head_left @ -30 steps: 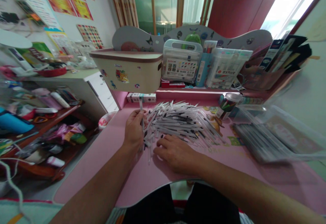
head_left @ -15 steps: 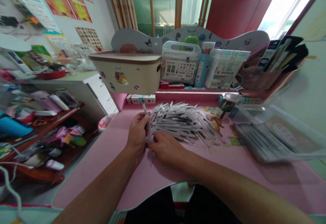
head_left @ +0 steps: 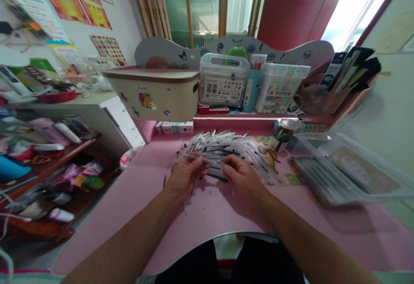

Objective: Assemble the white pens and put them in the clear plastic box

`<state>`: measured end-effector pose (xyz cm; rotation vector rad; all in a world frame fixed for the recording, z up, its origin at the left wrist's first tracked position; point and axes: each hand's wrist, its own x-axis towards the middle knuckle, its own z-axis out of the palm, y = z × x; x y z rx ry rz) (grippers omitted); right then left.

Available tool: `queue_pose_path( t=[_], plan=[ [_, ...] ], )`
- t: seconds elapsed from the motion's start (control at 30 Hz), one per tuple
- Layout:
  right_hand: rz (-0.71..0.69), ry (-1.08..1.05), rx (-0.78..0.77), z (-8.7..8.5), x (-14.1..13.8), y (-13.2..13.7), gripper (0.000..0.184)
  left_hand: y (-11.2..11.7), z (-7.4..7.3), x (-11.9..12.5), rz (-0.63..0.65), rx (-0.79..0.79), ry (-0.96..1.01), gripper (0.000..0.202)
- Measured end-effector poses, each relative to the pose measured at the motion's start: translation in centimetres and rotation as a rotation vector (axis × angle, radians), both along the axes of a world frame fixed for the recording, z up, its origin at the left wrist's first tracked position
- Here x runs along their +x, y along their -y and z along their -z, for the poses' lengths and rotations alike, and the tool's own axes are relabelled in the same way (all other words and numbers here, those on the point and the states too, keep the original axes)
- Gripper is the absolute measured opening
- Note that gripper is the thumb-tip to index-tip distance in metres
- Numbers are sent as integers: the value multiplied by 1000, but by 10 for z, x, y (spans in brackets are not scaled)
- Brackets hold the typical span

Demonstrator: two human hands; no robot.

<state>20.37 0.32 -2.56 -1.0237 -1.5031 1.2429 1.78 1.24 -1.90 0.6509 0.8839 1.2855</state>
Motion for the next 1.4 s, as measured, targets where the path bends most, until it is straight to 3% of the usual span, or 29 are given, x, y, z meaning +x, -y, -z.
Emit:
queue_pose_path(
  t=[0.47, 0.77, 1.4],
  plan=[
    [1, 76, 54, -5, 3, 7, 18, 4, -3, 2, 70, 15, 10, 24],
    [-62, 48, -24, -7, 3, 13, 13, 4, 0, 1, 134, 64, -45, 32],
    [-152, -53, -166, 4, 7, 11, 23, 5, 4, 4, 154, 58, -56, 34]
  ],
)
